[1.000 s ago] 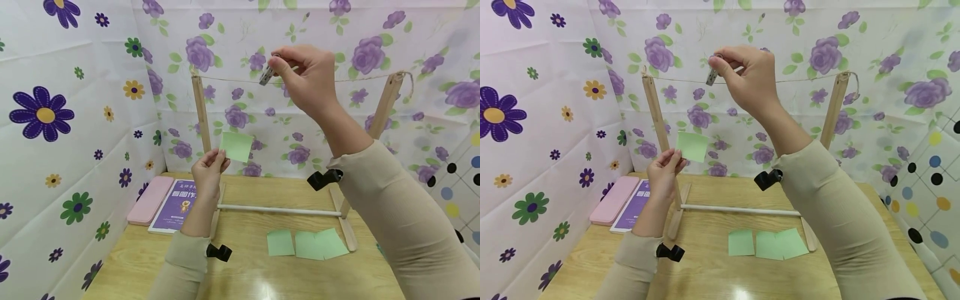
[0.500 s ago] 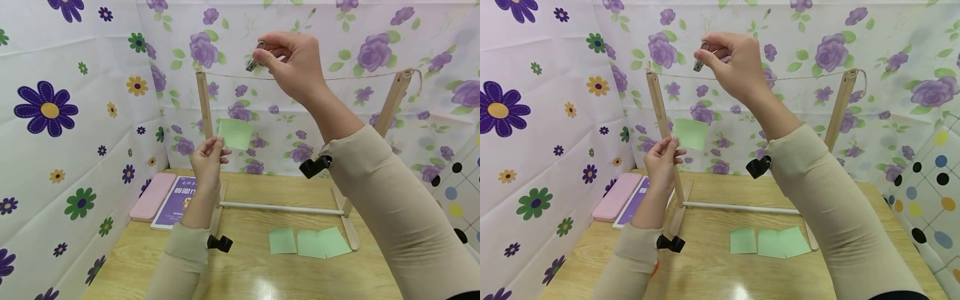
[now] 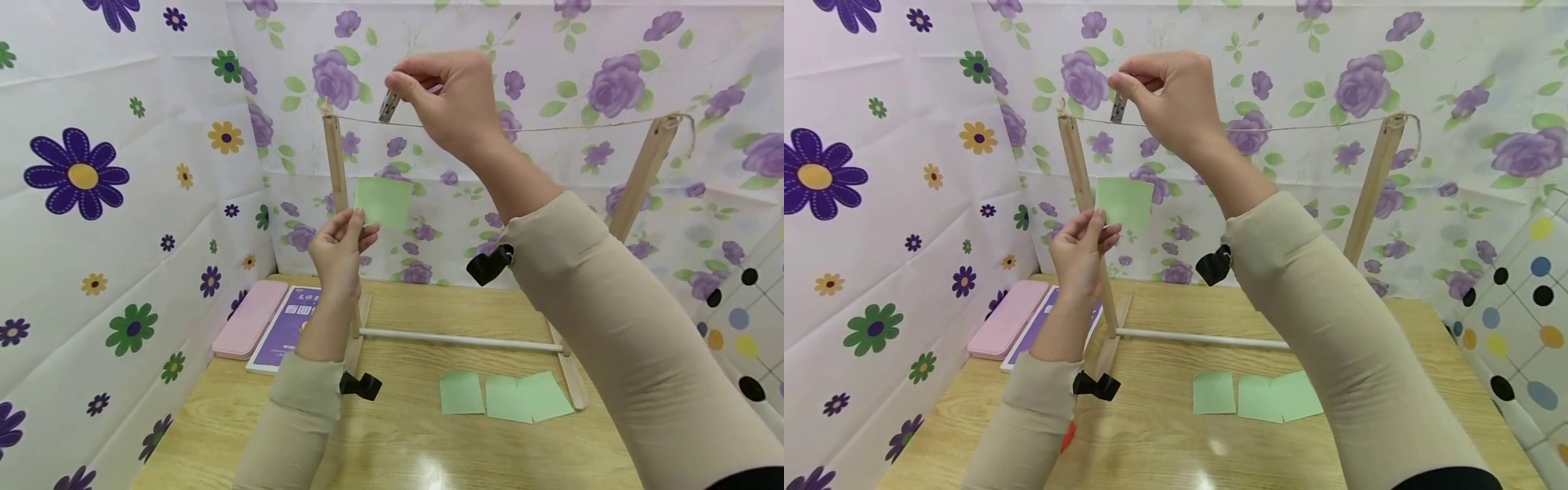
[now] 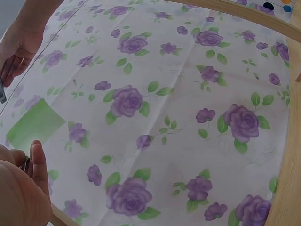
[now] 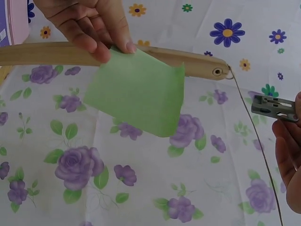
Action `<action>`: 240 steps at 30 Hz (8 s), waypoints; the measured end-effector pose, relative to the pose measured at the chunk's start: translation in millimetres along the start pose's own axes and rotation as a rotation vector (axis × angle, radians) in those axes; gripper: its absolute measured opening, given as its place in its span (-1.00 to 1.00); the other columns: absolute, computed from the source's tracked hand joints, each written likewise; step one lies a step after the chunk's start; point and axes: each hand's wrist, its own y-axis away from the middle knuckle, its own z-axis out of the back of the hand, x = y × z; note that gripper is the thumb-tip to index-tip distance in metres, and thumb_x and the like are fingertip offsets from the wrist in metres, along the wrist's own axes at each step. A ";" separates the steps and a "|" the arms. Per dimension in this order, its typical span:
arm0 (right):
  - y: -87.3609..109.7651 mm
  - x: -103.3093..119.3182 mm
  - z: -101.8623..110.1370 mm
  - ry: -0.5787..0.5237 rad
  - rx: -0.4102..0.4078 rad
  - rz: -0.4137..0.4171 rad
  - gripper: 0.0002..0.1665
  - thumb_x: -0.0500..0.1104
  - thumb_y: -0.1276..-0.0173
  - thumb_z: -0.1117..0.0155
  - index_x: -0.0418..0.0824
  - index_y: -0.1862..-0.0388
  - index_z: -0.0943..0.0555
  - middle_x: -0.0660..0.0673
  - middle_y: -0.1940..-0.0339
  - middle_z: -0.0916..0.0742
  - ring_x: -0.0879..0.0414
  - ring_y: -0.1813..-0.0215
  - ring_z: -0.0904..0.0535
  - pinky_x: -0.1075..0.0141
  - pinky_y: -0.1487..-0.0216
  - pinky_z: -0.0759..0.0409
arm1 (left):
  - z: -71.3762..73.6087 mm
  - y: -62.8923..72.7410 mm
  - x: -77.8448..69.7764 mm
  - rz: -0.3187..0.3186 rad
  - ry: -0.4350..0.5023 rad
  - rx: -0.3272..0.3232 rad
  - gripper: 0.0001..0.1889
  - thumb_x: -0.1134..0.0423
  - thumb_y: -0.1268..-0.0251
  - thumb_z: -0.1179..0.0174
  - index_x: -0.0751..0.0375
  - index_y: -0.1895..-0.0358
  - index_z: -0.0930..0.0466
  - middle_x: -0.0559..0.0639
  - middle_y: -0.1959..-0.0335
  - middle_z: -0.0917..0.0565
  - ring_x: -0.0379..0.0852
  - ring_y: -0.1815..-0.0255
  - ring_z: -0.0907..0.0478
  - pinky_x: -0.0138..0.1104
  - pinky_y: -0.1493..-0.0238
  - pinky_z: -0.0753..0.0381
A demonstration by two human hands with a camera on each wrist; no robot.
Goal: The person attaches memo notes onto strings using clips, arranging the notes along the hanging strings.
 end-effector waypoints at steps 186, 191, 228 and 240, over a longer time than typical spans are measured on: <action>474.5 -226.2 176.1 0.298 0.672 -0.833 -0.31 0.13 -0.14 -0.59 -0.30 -0.09 -0.67 -0.03 0.16 -0.74 0.30 0.32 -0.46 0.42 0.38 -0.54 | 87.0 144.8 182.1 0.103 -1.137 0.930 -0.15 -0.04 -0.04 -0.57 0.15 -0.40 -0.41 -0.03 -0.30 -0.49 0.02 -0.32 -0.39 -0.02 -0.40 -0.46; 474.5 -227.1 178.4 0.297 0.678 -0.852 -0.27 0.11 -0.11 -0.61 -0.33 -0.11 -0.64 -0.03 0.16 -0.72 0.24 0.31 -0.44 0.40 0.39 -0.51 | 87.1 143.6 180.4 0.098 -1.133 0.943 -0.12 0.09 0.04 -0.64 0.16 -0.41 -0.41 -0.06 -0.12 -0.58 -0.09 -0.15 -0.46 -0.14 -0.28 -0.54; 486.3 -225.4 180.7 0.417 0.465 -0.744 -0.48 -0.09 -0.36 -0.46 -0.37 -0.18 -0.62 -0.19 0.19 -0.80 0.23 0.34 -0.71 0.35 0.38 -0.75 | 100.0 131.5 191.8 0.230 -0.903 0.841 -0.57 0.45 -0.13 -0.48 0.27 -0.11 -0.68 -0.16 0.40 -0.57 -0.32 0.41 -0.42 -0.51 0.40 -0.52; 463.0 -211.8 178.8 0.138 0.308 -1.045 -0.17 0.26 -0.46 -0.24 -0.30 -0.43 -0.44 0.12 0.12 -0.78 0.46 0.22 -0.64 0.23 0.37 -0.76 | 96.9 130.8 185.9 0.222 -0.910 0.807 -0.86 0.47 -0.34 -0.27 0.19 0.37 -0.62 -0.14 0.48 -0.57 -0.30 0.43 -0.45 -0.46 0.38 -0.52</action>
